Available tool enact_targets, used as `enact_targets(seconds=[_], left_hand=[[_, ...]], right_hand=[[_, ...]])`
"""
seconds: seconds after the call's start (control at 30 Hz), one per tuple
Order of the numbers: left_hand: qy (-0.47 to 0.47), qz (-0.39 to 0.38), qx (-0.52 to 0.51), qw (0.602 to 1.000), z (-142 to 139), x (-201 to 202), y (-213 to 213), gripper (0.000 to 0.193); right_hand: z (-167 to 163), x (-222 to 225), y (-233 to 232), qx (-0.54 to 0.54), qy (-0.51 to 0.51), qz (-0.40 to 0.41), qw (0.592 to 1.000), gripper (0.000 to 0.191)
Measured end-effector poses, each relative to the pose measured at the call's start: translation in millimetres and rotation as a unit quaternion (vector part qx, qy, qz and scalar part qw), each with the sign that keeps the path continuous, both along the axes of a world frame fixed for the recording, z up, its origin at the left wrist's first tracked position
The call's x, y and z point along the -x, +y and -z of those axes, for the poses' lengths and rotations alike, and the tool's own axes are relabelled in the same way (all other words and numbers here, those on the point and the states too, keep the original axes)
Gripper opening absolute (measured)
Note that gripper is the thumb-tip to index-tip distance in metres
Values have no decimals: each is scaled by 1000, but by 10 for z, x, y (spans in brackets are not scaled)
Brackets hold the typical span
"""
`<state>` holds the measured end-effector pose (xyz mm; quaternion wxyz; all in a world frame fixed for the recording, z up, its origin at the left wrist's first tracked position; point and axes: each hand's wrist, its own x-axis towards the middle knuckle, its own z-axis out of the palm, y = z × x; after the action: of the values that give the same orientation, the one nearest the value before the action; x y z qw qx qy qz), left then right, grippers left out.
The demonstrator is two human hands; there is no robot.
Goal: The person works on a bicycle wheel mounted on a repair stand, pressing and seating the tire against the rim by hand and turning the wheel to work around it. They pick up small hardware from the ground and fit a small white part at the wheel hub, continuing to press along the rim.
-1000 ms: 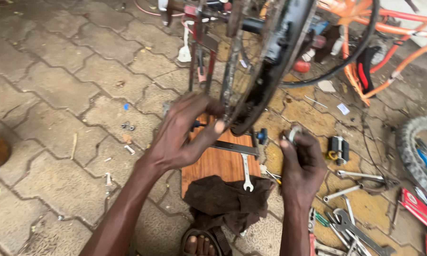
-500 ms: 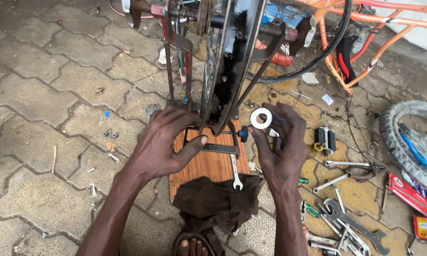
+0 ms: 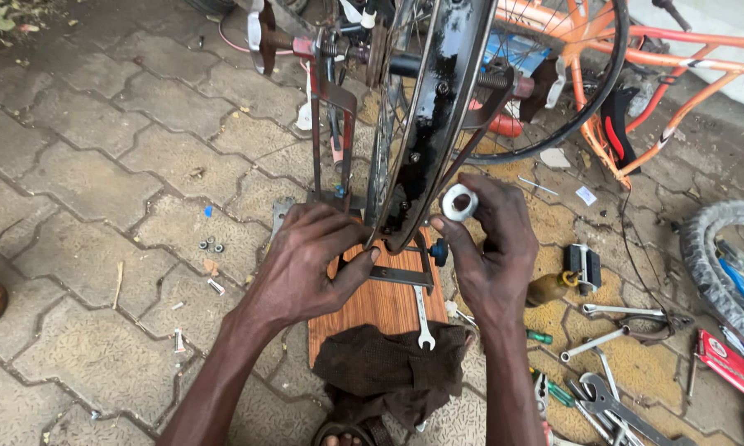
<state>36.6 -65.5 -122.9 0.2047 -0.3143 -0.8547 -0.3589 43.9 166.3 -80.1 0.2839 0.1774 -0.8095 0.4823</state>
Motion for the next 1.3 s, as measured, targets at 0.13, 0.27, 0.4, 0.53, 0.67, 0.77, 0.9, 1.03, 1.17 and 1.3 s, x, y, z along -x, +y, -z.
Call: enact_targets(seconds=[0.13, 0.27, 0.4, 0.53, 0.67, 0.77, 0.9, 1.03, 1.17, 1.3], left_hand=[[-11, -5, -22, 1000, -172, -31, 3, 26], [4, 12, -182, 983, -413, 66, 137, 20], [102, 21, -255, 961, -622, 105, 305, 20], [95, 15, -251, 963, -696, -28, 318, 34], [69, -28, -226, 971, -698, -4, 379, 34], [89, -34, -245, 965, -699, 1, 422, 34], [75, -22, -278, 957, -749, -73, 411, 32], [108, -41, -274, 955, -809, -103, 376, 30], [51, -30, -287, 956, -810, -89, 397, 27], [69, -23, -286, 955, -785, -104, 417, 27]], right_hand=[[-95, 192, -63, 34, 15, -80, 996, 50], [-242, 459, -140, 134, 21, -163, 977, 38], [-475, 756, -176, 171, 14, -177, 969, 34], [-707, 930, -220, 132, -12, -110, 985, 35], [-878, 1010, -300, 140, 9, -218, 966, 47], [-895, 1094, -460, 202, 17, -249, 947, 42], [-891, 1022, -558, 291, 24, -239, 926, 36], [-964, 846, -619, 261, 35, -230, 937, 33], [-1053, 796, -705, 71, 242, -18, 967, 37], [-1060, 874, -827, -6, 308, 215, 927, 58]])
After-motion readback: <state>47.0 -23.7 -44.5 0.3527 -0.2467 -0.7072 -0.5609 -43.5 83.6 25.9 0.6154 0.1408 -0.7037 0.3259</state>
